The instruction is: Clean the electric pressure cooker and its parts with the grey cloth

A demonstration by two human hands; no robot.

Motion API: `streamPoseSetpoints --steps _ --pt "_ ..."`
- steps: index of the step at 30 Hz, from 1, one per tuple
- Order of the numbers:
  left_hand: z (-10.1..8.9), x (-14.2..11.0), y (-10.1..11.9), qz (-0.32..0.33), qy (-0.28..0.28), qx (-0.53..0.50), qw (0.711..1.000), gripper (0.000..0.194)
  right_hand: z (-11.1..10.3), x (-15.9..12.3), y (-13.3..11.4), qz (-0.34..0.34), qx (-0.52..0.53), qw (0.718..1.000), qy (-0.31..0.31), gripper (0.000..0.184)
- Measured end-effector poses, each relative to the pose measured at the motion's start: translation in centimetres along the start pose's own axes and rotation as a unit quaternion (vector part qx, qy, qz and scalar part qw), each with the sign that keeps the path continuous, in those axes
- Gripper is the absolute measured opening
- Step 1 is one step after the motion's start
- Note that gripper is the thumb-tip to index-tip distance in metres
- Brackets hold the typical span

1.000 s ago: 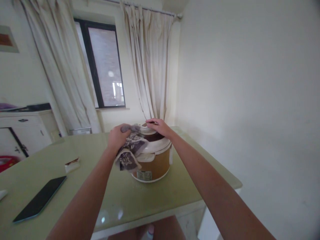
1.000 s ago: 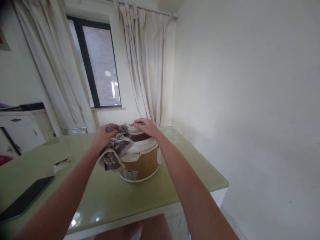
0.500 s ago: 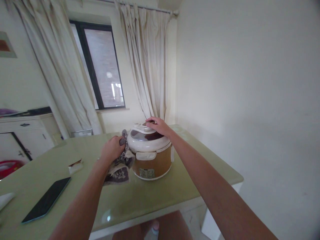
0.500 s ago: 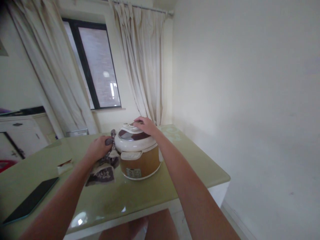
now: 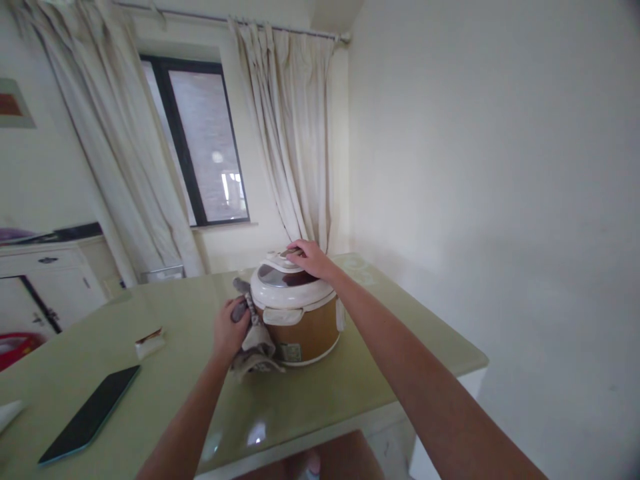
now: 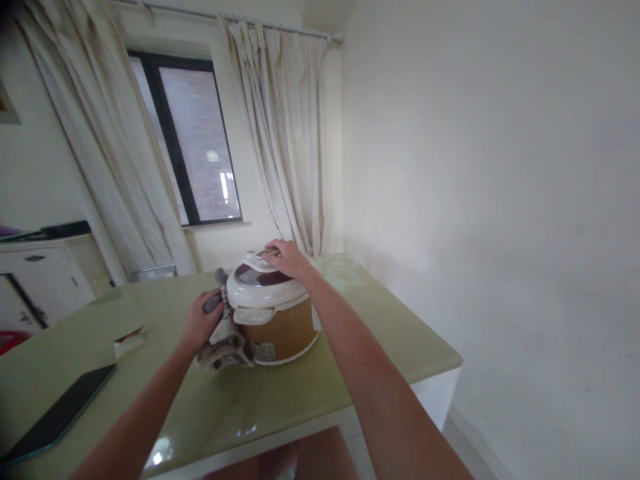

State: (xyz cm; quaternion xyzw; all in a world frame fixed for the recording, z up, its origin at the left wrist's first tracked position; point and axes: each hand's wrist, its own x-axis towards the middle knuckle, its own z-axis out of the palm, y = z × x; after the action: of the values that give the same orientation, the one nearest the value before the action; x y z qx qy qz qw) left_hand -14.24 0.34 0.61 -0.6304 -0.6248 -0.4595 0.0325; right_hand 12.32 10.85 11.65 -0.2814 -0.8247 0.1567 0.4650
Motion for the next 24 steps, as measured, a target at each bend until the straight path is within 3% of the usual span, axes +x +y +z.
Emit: streamPoseSetpoints --steps 3,7,10,12,16,19,24 --pt "2.7 -5.9 0.5 -0.074 0.053 -0.043 0.995 0.034 0.1 0.1 0.0 -0.017 -0.011 1.0 0.001 0.024" --pt "5.0 -11.4 2.9 -0.098 0.09 0.018 0.991 0.023 0.1 0.1 -0.1 -0.027 -0.021 0.999 -0.001 0.022" --pt "6.0 -13.4 4.8 -0.055 0.116 0.083 0.988 0.02 0.0 0.1 -0.2 -0.02 -0.028 0.999 -0.001 0.023" --pt "6.7 -14.2 6.0 0.015 0.117 0.111 0.987 0.02 -0.1 0.1 -0.3 -0.016 -0.028 0.999 -0.002 0.024" --pt "8.5 -14.6 9.2 0.166 0.049 0.162 0.971 0.028 -0.1 -0.2 -0.2 -0.028 -0.028 0.999 -0.006 0.027" --pt "9.7 -13.3 12.9 0.259 -0.015 0.191 0.947 0.038 -0.4 -0.5 -0.3 -0.041 -0.019 0.999 -0.013 0.031" --pt "10.3 -9.8 18.9 0.43 -0.187 0.197 0.861 0.023 -0.6 -0.8 -0.6 -0.027 0.009 0.999 -0.02 0.036"
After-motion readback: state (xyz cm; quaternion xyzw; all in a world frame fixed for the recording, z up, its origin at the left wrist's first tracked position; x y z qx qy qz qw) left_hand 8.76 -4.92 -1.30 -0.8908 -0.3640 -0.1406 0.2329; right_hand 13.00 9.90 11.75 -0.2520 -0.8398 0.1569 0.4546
